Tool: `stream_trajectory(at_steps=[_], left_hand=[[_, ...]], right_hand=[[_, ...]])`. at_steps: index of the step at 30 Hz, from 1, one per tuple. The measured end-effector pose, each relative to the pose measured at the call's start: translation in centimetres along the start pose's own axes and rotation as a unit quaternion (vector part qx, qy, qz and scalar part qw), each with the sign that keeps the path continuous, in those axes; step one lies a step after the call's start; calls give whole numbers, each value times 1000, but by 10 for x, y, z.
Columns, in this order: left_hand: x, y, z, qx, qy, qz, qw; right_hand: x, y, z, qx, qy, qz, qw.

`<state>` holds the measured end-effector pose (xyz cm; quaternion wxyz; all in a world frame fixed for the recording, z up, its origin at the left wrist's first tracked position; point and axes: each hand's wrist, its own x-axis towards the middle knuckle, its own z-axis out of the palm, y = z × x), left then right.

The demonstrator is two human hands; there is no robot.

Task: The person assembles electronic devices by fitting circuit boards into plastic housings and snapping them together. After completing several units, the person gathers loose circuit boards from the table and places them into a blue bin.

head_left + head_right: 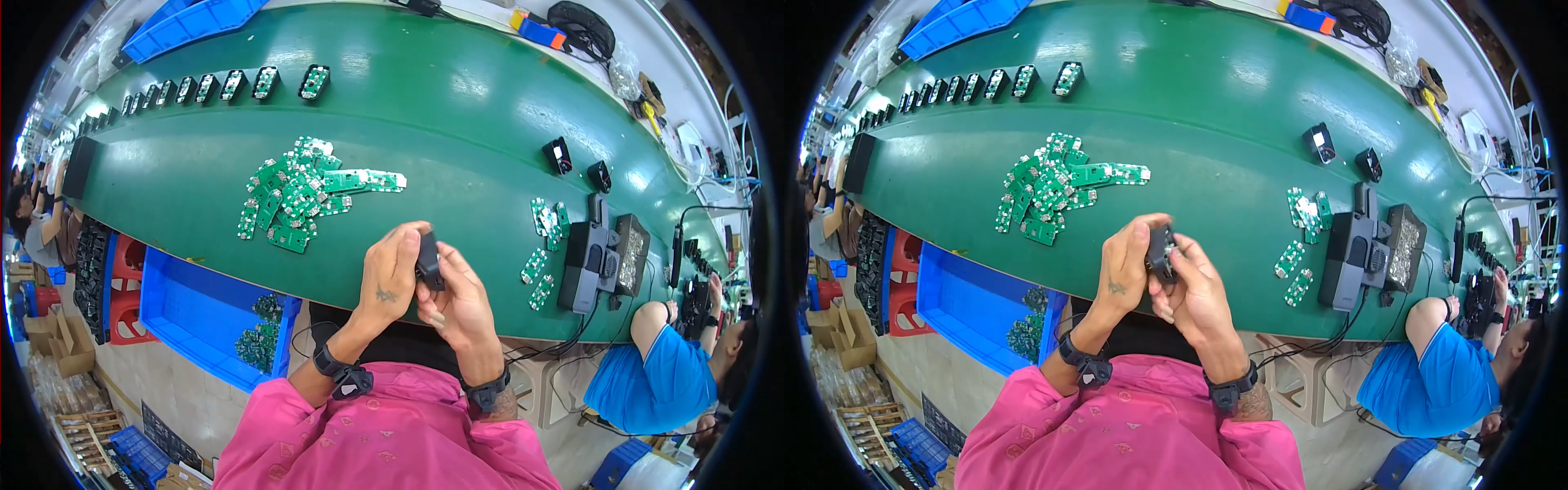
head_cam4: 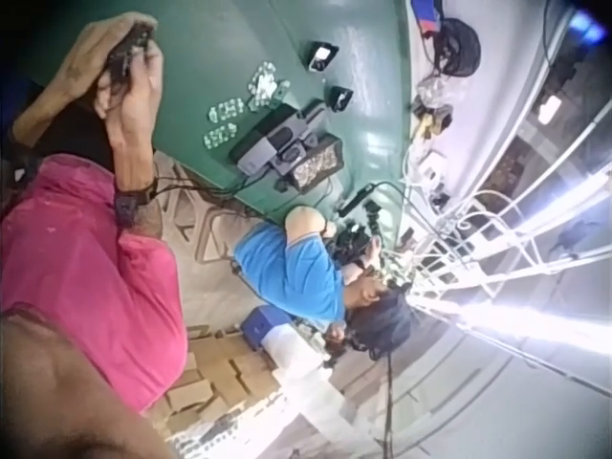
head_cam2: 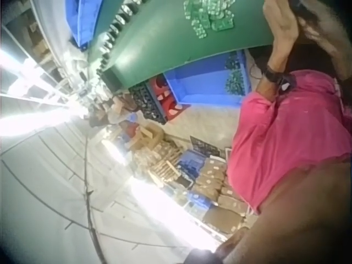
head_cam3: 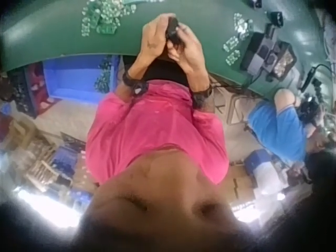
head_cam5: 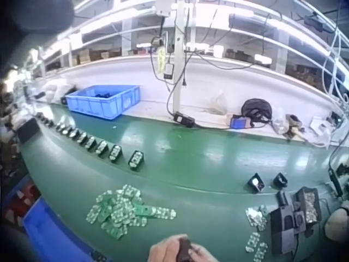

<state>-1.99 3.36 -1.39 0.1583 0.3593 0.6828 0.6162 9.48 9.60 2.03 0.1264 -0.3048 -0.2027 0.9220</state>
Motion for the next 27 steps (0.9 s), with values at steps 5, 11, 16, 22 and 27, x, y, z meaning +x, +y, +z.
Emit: stream_trajectory(at_steps=[5, 11, 16, 22, 27], left_hand=[[-22, -12, -22, -107, 61, -83, 989], [-26, 102, -75, -332, -49, 84, 938], [-34, 150, -89, -671, -158, 216, 692], [-11, 151, -86, -655, -300, 197, 665], [-13, 132, -100, -675, -307, 185, 645]], right_hand=[[48, -29, 7, -206, 89, -161, 961], [176, -102, 25, -601, 116, -323, 721], [244, -127, 52, -661, 132, -288, 680], [270, -138, 35, -716, 158, -327, 597], [184, -175, 6, -815, 243, -362, 381]])
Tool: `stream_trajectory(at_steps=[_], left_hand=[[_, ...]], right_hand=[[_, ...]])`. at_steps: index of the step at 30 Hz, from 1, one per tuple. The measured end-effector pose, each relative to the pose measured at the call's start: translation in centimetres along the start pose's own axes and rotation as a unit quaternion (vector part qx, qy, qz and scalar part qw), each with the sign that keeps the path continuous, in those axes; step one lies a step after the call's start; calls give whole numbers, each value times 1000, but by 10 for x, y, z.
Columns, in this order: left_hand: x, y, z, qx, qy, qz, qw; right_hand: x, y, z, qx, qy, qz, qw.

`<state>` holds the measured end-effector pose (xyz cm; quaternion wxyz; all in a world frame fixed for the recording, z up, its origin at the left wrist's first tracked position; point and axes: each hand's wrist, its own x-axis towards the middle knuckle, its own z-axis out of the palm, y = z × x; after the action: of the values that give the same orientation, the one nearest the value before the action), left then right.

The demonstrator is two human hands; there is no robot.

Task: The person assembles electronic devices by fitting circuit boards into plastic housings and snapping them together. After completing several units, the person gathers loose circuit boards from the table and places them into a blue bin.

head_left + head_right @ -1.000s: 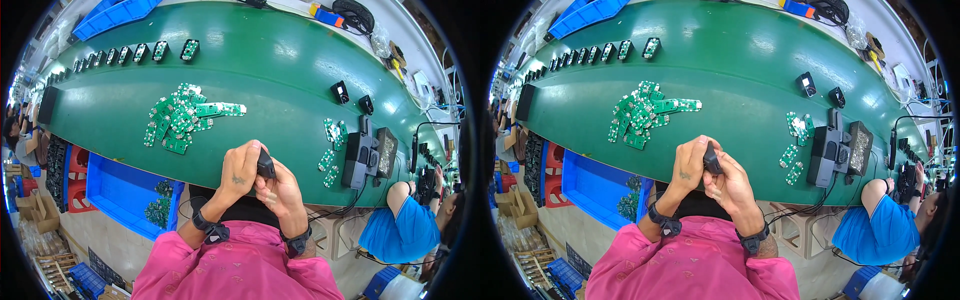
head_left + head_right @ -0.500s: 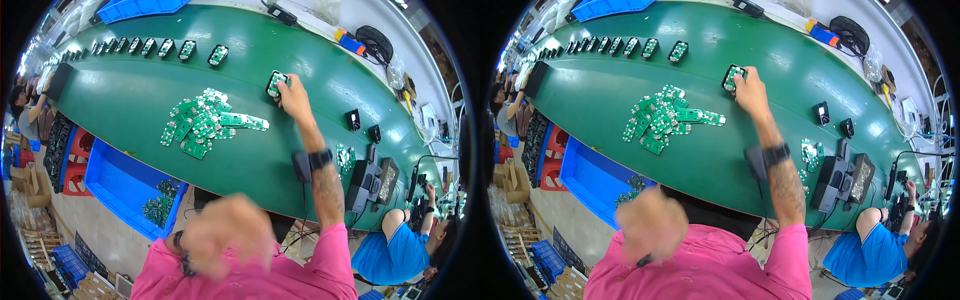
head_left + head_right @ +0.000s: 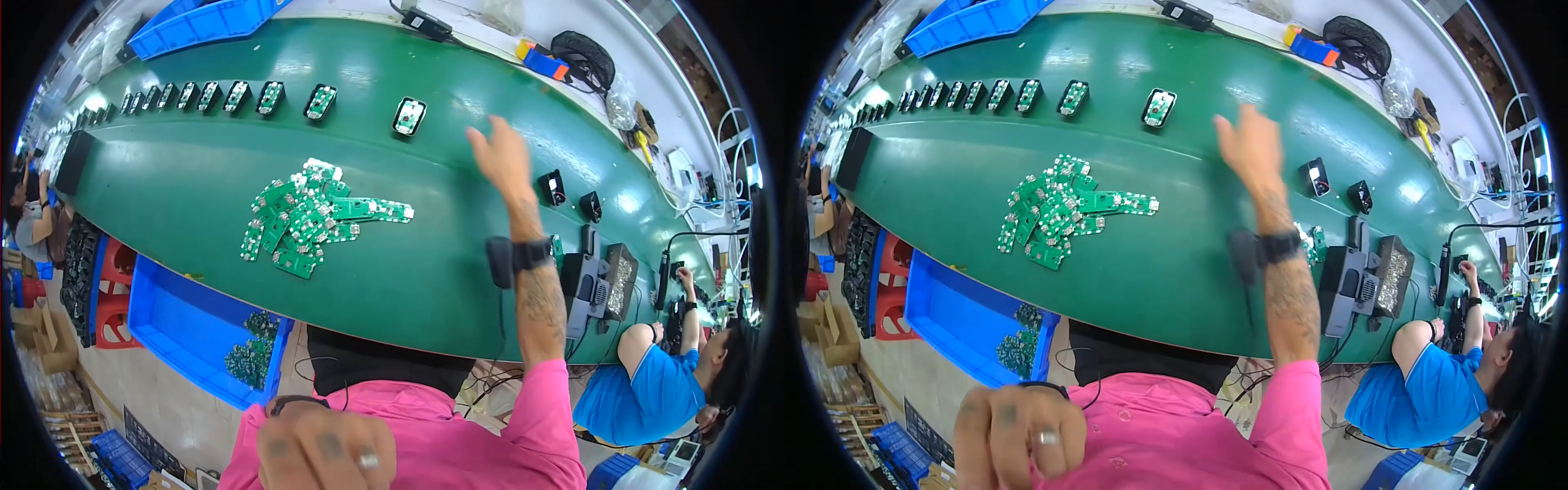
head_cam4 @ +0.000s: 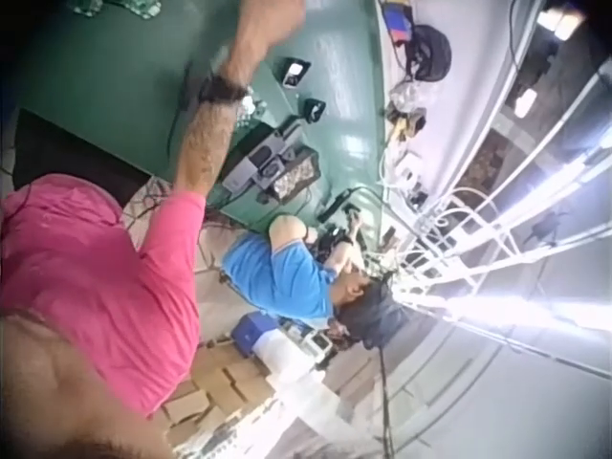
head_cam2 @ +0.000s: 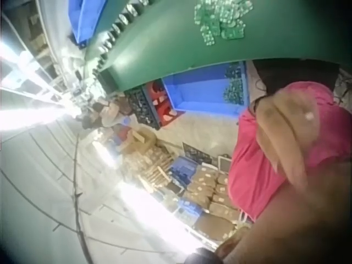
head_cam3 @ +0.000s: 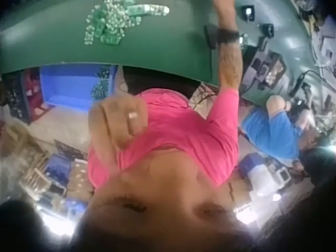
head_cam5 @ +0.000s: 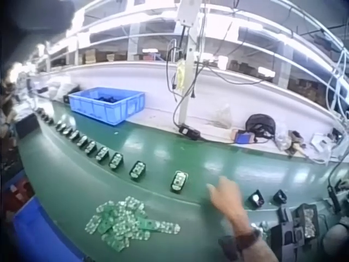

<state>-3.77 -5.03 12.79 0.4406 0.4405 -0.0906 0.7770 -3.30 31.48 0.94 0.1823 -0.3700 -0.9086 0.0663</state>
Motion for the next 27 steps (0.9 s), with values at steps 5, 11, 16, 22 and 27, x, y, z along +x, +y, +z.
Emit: stream_trajectory(at_steps=[5, 11, 16, 22, 27], left_hand=[[-33, -24, -34, 242, 229, -111, 936], [-54, -93, -65, 519, 223, -233, 792], [-65, -110, -74, 682, 239, -192, 664], [-80, -104, -88, 745, 150, -218, 612], [-82, -104, -89, 721, 116, -276, 625]], right_hand=[[-53, 104, -72, -265, 46, 83, 960], [-74, 105, -84, -91, -78, 160, 980], [-170, -6, -83, 302, -154, 68, 939], [-248, -52, -78, 337, -129, 19, 932], [-266, -41, -72, 366, -108, 59, 923]])
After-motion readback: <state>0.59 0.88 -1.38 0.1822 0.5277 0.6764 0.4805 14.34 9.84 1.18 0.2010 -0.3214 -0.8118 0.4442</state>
